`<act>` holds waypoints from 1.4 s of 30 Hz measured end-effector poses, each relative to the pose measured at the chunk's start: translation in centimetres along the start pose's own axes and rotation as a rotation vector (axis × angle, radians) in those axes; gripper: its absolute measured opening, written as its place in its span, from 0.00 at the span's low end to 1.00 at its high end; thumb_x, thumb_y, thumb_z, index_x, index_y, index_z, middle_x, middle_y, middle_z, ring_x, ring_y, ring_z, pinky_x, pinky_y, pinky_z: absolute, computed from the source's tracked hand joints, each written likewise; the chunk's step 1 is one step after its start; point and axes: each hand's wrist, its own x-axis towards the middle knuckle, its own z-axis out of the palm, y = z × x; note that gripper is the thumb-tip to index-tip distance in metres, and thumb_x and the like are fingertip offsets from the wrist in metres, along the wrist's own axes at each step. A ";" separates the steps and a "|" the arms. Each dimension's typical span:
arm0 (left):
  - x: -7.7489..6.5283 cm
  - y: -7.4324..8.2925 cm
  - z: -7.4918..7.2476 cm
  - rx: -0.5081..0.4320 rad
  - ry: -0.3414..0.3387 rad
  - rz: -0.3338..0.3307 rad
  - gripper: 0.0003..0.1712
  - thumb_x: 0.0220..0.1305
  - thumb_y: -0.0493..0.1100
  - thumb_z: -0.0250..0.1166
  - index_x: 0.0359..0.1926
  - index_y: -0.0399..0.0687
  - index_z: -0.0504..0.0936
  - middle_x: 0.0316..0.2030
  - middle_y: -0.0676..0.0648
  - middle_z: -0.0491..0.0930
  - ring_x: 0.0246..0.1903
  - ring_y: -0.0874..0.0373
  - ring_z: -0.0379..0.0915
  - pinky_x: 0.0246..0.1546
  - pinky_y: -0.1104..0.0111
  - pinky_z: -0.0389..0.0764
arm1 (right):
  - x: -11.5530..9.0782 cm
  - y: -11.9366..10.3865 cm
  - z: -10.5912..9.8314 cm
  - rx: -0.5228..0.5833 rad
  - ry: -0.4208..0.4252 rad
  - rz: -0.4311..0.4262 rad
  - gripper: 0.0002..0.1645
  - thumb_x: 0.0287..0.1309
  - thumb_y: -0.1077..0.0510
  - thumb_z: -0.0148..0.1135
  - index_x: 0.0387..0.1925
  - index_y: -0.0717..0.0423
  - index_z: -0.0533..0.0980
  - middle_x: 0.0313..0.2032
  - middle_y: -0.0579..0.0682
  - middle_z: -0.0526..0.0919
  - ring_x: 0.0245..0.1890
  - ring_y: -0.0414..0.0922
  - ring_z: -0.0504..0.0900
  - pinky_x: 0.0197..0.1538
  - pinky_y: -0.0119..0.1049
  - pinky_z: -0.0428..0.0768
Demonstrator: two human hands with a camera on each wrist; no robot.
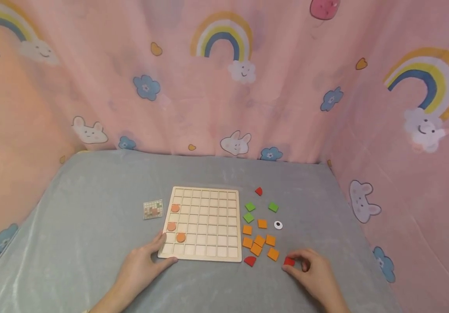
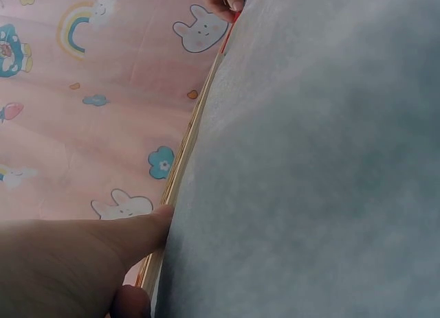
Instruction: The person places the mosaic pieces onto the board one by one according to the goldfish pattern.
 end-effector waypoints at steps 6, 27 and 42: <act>0.1 -0.1 0.2 0.003 0.000 -0.001 0.46 0.53 0.59 0.83 0.68 0.41 0.81 0.69 0.41 0.77 0.60 0.36 0.81 0.53 0.47 0.85 | 0.2 -0.2 -0.2 -0.004 -0.044 0.042 0.17 0.54 0.51 0.83 0.41 0.54 0.89 0.27 0.46 0.72 0.26 0.40 0.68 0.30 0.34 0.64; 0.0 -0.1 0.2 0.008 0.022 0.016 0.46 0.53 0.58 0.83 0.68 0.41 0.82 0.69 0.41 0.78 0.60 0.37 0.81 0.52 0.47 0.86 | 0.5 -0.2 -0.6 -0.024 0.007 -0.051 0.23 0.54 0.59 0.82 0.51 0.62 0.86 0.27 0.44 0.76 0.25 0.36 0.68 0.28 0.32 0.66; 0.0 -0.2 0.2 -0.017 0.016 0.009 0.46 0.52 0.58 0.84 0.68 0.41 0.82 0.69 0.41 0.77 0.61 0.37 0.80 0.53 0.48 0.85 | 1.1 -0.4 -0.9 -0.085 -0.040 -0.031 0.16 0.56 0.62 0.80 0.47 0.60 0.88 0.39 0.50 0.83 0.32 0.41 0.73 0.31 0.31 0.72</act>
